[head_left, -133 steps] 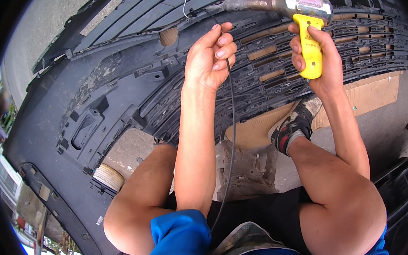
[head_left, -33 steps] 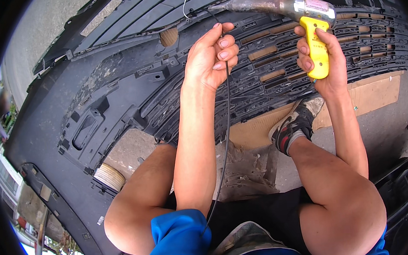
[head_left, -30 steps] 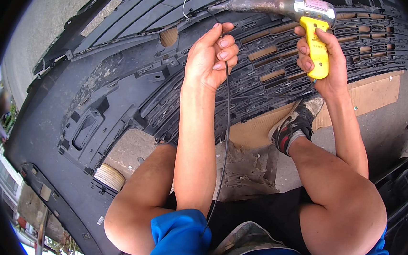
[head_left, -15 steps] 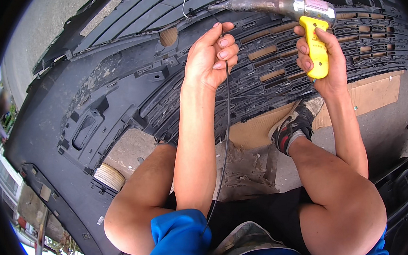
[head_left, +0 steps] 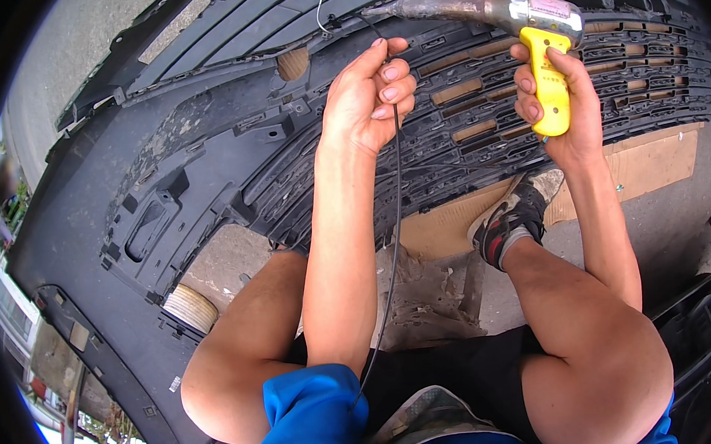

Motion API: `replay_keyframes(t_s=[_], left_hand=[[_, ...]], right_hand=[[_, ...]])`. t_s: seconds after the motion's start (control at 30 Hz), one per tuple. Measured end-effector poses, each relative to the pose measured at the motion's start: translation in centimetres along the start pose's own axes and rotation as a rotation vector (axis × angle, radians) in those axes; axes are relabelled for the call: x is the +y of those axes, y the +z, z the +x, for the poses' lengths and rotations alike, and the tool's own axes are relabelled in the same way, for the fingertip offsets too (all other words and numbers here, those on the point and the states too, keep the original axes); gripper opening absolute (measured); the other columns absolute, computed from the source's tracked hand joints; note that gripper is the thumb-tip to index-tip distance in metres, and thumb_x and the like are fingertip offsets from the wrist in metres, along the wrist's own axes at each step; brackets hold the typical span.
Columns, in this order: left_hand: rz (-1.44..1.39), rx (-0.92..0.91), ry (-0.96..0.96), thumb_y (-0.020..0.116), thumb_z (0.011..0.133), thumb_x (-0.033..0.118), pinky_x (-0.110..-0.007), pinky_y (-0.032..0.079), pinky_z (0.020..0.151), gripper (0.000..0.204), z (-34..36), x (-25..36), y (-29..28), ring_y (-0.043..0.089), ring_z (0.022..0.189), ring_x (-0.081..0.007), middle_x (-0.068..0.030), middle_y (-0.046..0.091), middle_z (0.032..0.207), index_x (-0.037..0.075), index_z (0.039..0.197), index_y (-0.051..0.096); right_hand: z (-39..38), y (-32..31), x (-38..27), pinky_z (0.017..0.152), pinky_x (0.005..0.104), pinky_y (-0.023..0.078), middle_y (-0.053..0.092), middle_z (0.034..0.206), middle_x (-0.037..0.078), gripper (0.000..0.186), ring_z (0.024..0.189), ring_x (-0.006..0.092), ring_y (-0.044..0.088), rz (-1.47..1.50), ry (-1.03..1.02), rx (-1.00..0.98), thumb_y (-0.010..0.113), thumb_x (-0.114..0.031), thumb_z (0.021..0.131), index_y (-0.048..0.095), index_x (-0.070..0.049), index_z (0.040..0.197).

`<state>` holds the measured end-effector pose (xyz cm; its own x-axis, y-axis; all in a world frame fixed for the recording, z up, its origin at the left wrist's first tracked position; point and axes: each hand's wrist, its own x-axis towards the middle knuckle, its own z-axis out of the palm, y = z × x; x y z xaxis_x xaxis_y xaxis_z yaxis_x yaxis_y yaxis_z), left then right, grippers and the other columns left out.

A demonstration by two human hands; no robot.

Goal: The person uses a yellow heat gun to apply heat to a black plastic car grille while holding a thin black strip against the heated area. The person repeatedly moves the heat gun along different sections of the grille and adjusts the strip with their left hand.

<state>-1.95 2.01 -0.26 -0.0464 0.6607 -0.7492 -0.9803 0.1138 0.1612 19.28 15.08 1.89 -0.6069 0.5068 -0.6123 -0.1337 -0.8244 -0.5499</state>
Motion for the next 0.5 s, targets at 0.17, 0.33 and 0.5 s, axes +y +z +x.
replay_keyframes(t_s=[0.17,0.33,0.5], left_hand=[[0.006,0.003,-0.001,0.047,0.104,0.019,-0.019,0.024,0.038,0.022,0.08,0.00,-0.02,0.034,0.050,-0.0045,0.0020,0.041,0.068,-0.001,0.111,0.051],[-0.002,0.005,0.000,0.047,0.104,0.018,-0.019,0.024,0.038,0.021,0.12,0.01,0.11,0.033,0.049,-0.0044,0.0021,0.040,0.068,-0.001,0.111,0.051],[0.001,0.007,0.004,0.047,0.104,0.018,-0.019,0.023,0.038,0.021,0.08,0.11,0.25,0.033,0.049,-0.0043,0.0022,0.040,0.068,-0.001,0.111,0.051]], right_hand=[[0.06,-0.07,0.08,0.050,0.0229,0.043,0.058,0.080,0.007,0.038,0.057,0.0106,0.050,-0.003,-0.005,0.000,0.051,-0.030,0.098,0.057,0.003,0.115],[0.08,-0.18,0.06,0.050,0.0231,0.043,0.059,0.083,0.008,0.038,0.059,0.0107,0.050,-0.001,-0.005,0.003,0.051,-0.030,0.098,0.056,0.003,0.116],[0.13,-0.11,0.07,0.049,0.0231,0.043,0.059,0.086,0.008,0.037,0.060,0.0107,0.050,0.016,-0.001,0.009,0.052,-0.029,0.098,0.056,0.003,0.116]])
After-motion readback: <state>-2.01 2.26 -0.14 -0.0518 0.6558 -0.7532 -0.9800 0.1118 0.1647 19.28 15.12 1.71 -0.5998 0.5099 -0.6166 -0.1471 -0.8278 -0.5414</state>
